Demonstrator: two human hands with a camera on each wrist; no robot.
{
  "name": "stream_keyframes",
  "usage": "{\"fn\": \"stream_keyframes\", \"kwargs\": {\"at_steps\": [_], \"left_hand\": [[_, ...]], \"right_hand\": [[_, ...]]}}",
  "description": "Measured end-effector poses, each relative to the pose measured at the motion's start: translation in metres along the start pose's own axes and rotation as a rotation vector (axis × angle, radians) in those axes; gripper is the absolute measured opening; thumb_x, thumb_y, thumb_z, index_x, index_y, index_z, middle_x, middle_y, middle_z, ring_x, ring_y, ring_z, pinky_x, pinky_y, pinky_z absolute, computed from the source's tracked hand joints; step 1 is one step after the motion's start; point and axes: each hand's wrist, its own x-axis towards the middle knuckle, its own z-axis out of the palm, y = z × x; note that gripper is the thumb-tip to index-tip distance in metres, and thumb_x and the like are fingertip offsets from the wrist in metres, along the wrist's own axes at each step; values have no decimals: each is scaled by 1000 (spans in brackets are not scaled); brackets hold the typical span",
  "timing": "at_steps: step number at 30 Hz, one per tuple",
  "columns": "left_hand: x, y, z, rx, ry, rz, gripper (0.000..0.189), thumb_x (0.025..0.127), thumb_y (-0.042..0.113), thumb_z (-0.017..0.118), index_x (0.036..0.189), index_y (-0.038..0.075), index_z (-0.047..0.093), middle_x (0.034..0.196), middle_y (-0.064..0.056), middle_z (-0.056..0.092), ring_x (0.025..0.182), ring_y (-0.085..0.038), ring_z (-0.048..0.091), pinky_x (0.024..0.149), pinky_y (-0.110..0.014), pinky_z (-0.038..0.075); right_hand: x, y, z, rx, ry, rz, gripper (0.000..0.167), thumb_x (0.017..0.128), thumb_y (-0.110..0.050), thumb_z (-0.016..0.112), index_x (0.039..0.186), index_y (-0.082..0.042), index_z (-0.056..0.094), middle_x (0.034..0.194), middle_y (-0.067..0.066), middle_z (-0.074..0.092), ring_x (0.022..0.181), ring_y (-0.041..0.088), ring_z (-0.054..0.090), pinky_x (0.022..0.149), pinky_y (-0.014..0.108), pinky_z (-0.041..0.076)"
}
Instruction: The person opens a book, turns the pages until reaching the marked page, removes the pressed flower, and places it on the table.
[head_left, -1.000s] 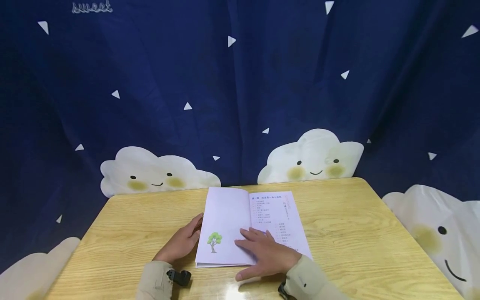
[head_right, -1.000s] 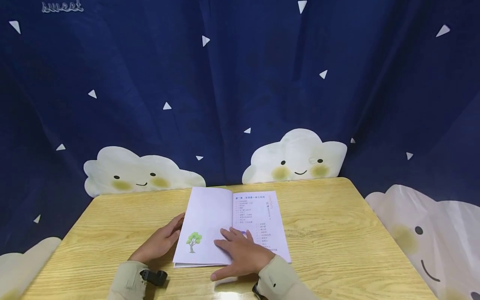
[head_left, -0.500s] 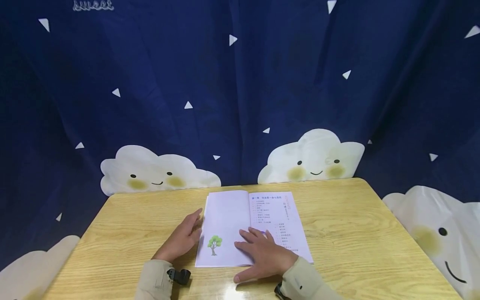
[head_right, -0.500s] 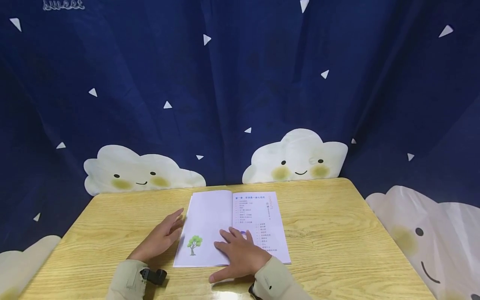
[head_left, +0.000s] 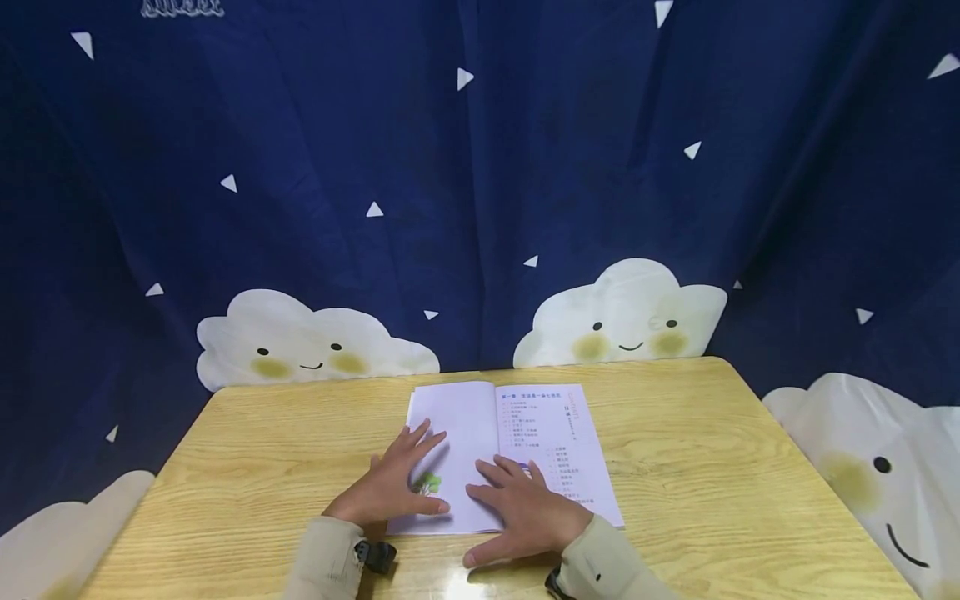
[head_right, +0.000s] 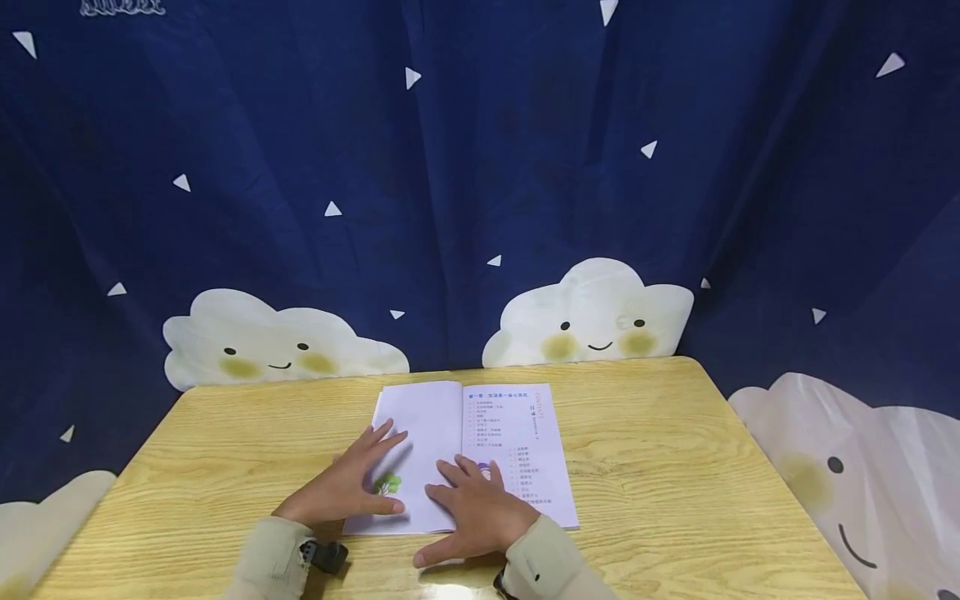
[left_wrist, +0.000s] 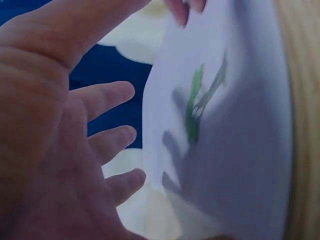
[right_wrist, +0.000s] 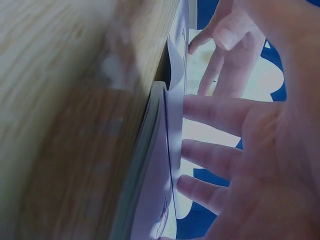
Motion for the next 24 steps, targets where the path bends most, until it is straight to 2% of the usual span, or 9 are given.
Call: {"fn": "stream_keyframes", "kwargs": {"at_steps": [4,9,14,24], "left_hand": [[2,5,7,56,-51,-30,102,65,64,78,151,28,35,161,-4,17,146,-39,3,94,-83,-4],[3,7,14,167,-79,-26,103,64,73,72,150,29,37,160,-5,20,145,-41,6,90,-84,-6],[3,8,17,218,-78,-50,99,67,77,66,149,30,38,160,-3,20,145,-41,5,92,-84,-5],[2,11,20,249,-54,-27,100,67,74,68,149,27,38,160,-6,21,145,-42,8,91,-85,-3]], "right_hand": [[1,-1,-1,2,-11,3,92,72,-81,57,142,-22,50,155,7,32,142,35,24,106,70,18],[0,-2,-1,-11,-5,1,93,71,-81,56,142,-21,50,155,8,32,142,36,24,105,71,18],[0,-1,0,-23,0,0,95,71,-82,55,143,-21,49,155,8,31,142,36,24,105,70,18],[-2,1,1,-40,9,-15,93,73,-82,54,144,-22,47,156,8,30,142,36,24,106,70,18]]}}
